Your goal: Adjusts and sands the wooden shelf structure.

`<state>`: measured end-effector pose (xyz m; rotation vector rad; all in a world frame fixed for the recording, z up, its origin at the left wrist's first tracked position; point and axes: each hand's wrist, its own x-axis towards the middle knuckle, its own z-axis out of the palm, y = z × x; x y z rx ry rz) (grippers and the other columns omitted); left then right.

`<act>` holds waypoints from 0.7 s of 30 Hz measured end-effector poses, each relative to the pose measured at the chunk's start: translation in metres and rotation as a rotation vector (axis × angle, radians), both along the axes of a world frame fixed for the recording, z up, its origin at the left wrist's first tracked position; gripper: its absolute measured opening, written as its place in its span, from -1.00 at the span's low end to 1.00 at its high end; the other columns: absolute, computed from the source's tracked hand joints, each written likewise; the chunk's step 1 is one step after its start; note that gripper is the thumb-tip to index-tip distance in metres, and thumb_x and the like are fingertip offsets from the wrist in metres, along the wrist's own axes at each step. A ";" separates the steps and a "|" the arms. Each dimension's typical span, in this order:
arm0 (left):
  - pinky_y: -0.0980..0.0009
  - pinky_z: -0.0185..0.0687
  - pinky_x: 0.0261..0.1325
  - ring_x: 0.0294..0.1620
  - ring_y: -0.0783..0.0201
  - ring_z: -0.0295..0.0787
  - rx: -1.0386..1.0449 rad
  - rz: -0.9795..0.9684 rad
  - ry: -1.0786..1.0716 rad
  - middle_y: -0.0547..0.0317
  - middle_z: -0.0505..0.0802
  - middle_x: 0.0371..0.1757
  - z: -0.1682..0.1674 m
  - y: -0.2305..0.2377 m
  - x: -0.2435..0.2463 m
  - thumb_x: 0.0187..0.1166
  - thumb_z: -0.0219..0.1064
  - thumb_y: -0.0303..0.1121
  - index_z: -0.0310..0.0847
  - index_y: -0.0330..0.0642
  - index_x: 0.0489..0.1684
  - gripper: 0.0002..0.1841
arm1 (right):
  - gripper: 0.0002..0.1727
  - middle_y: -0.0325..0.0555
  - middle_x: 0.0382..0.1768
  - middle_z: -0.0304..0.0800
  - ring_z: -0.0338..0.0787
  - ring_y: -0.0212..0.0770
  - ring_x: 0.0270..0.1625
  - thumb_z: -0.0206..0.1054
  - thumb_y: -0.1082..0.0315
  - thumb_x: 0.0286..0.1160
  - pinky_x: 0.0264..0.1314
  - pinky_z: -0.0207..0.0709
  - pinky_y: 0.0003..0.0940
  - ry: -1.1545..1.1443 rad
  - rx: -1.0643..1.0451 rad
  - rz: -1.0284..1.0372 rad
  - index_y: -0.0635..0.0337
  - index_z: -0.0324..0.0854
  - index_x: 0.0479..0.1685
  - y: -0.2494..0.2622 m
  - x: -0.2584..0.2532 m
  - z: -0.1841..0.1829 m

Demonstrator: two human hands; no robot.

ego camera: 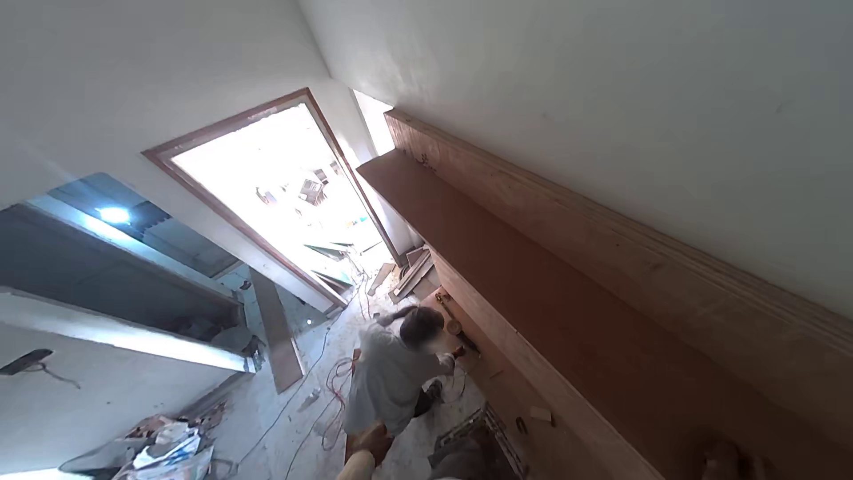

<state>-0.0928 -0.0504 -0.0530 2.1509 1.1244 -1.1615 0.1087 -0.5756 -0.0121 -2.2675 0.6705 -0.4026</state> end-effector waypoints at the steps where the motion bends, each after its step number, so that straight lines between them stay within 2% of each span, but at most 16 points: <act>1: -0.15 0.41 0.60 0.54 -0.14 0.62 0.003 0.005 -0.006 -0.24 0.74 0.42 0.000 -0.001 -0.002 0.77 0.16 -0.06 0.56 -0.29 0.44 -0.50 | -0.60 0.25 -0.16 0.85 0.84 0.09 -0.09 0.19 0.20 0.70 0.09 0.65 0.08 0.039 -0.016 0.012 0.40 0.75 0.08 0.000 -0.002 0.006; 3: -0.13 0.41 0.60 0.53 -0.13 0.62 0.000 0.026 -0.027 -0.26 0.73 0.43 0.003 -0.004 -0.002 0.79 0.13 -0.09 0.54 -0.31 0.46 -0.50 | -0.59 0.33 -0.04 0.84 0.81 0.22 0.07 0.19 0.18 0.74 0.25 0.55 0.22 0.112 -0.027 -0.002 0.39 0.75 0.13 0.004 -0.002 0.020; 6: -0.10 0.42 0.60 0.51 -0.11 0.64 -0.013 0.051 -0.048 -0.25 0.74 0.40 0.007 -0.007 -0.002 0.79 0.12 -0.12 0.53 -0.33 0.45 -0.52 | -0.54 0.24 -0.12 0.86 0.85 0.17 -0.03 0.17 0.05 0.73 0.11 0.61 0.24 0.010 -0.181 0.038 0.31 0.77 0.06 -0.015 -0.001 -0.013; 7: -0.09 0.43 0.59 0.49 -0.11 0.65 -0.021 0.062 -0.052 -0.24 0.75 0.39 0.006 -0.008 -0.002 0.80 0.12 -0.15 0.53 -0.33 0.44 -0.54 | -0.52 0.24 -0.08 0.86 0.84 0.18 0.00 0.16 0.03 0.74 0.14 0.60 0.25 0.031 -0.164 0.039 0.30 0.76 0.11 -0.014 -0.002 -0.011; 10: -0.05 0.51 0.53 0.38 -0.07 0.74 -0.031 0.087 -0.067 -0.19 0.81 0.29 -0.006 -0.009 -0.005 0.79 0.15 -0.19 0.57 -0.33 0.38 -0.59 | -0.55 0.33 0.11 0.79 0.77 0.24 0.19 0.16 0.12 0.78 0.34 0.49 0.27 0.184 0.009 -0.028 0.35 0.69 0.25 0.011 -0.002 0.027; 15: -0.01 0.61 0.40 0.22 -0.02 0.82 -0.081 0.141 -0.057 -0.15 0.85 0.18 -0.022 -0.010 -0.004 0.77 0.20 -0.18 0.57 -0.29 0.36 -0.60 | -0.58 0.25 0.00 0.82 0.80 0.09 0.05 0.20 0.12 0.76 0.25 0.55 0.11 0.140 0.003 -0.022 0.33 0.72 0.17 0.013 0.003 0.024; 18: 0.00 0.62 0.36 0.17 -0.04 0.83 -0.132 0.183 -0.065 -0.22 0.83 0.17 -0.026 -0.009 -0.001 0.79 0.21 -0.18 0.53 -0.35 0.39 -0.58 | -0.57 0.27 0.04 0.81 0.78 0.12 0.11 0.18 0.13 0.76 0.30 0.51 0.12 0.170 -0.004 -0.037 0.34 0.70 0.22 0.020 0.003 0.031; 21: 0.04 0.62 0.33 0.16 -0.02 0.81 -0.166 0.237 -0.060 -0.22 0.81 0.19 -0.026 -0.009 0.006 0.81 0.17 -0.20 0.51 -0.37 0.42 -0.57 | -0.55 0.32 0.13 0.79 0.74 0.22 0.25 0.15 0.12 0.77 0.40 0.43 0.23 0.199 -0.033 -0.040 0.34 0.69 0.24 0.025 0.006 0.034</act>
